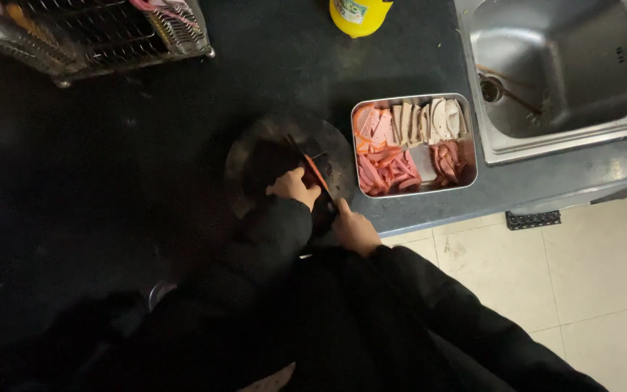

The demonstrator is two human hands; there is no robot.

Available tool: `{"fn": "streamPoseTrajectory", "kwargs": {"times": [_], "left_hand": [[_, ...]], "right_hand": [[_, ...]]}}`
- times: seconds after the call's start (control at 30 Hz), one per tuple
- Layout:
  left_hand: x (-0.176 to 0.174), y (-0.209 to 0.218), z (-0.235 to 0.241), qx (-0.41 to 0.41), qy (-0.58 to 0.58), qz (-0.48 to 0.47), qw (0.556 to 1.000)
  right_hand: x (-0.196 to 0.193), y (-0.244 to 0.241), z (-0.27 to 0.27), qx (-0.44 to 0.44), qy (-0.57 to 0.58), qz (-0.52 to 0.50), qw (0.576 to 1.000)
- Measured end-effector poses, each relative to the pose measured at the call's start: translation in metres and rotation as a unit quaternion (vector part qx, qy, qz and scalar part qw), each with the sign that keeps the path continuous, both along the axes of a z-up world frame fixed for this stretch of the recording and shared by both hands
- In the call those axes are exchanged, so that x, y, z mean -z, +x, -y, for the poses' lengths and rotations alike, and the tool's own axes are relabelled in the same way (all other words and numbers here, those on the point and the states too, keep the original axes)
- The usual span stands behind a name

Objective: The person slices sausages into thin pieces on a wooden cutting board using a large knife. The sliced sausages are then placed into a metal tray containing other sliced meats.

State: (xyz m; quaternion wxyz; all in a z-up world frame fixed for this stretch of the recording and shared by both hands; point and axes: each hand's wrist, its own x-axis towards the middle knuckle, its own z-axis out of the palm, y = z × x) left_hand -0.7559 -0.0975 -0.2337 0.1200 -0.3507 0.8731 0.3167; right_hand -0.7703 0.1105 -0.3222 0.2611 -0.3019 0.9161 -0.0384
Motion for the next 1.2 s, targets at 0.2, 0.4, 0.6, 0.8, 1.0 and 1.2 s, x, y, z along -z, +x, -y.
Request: {"fn": "streamPoseTrajectory", "kwargs": {"times": [0.2,0.4,0.6,0.8,1.0,1.2], "left_hand": [[-0.018,0.003,-0.001,-0.029,0.019,0.009,0.999],[0.006,0.007,-0.005,-0.098,0.025,-0.032,0.994],[0.023,0.009,-0.013,-0.140,0.011,-0.051,0.989],[0.002,0.008,-0.024,-0.130,0.008,-0.019,0.991],[0.009,0.012,-0.012,-0.154,-0.002,0.016,0.988],[-0.030,0.027,0.008,-0.102,-0.078,0.011,0.992]], "right_hand": [[0.010,0.000,-0.007,0.043,-0.037,0.031,0.998],[-0.005,0.019,-0.070,0.083,-0.038,0.116,0.989],[-0.094,0.040,-0.106,0.115,0.008,0.191,0.975],[-0.105,0.041,-0.121,0.119,0.017,0.186,0.975],[-0.089,0.036,-0.116,0.115,-0.039,0.132,0.984],[-0.060,0.031,-0.104,0.095,-0.156,0.014,0.983]]}}
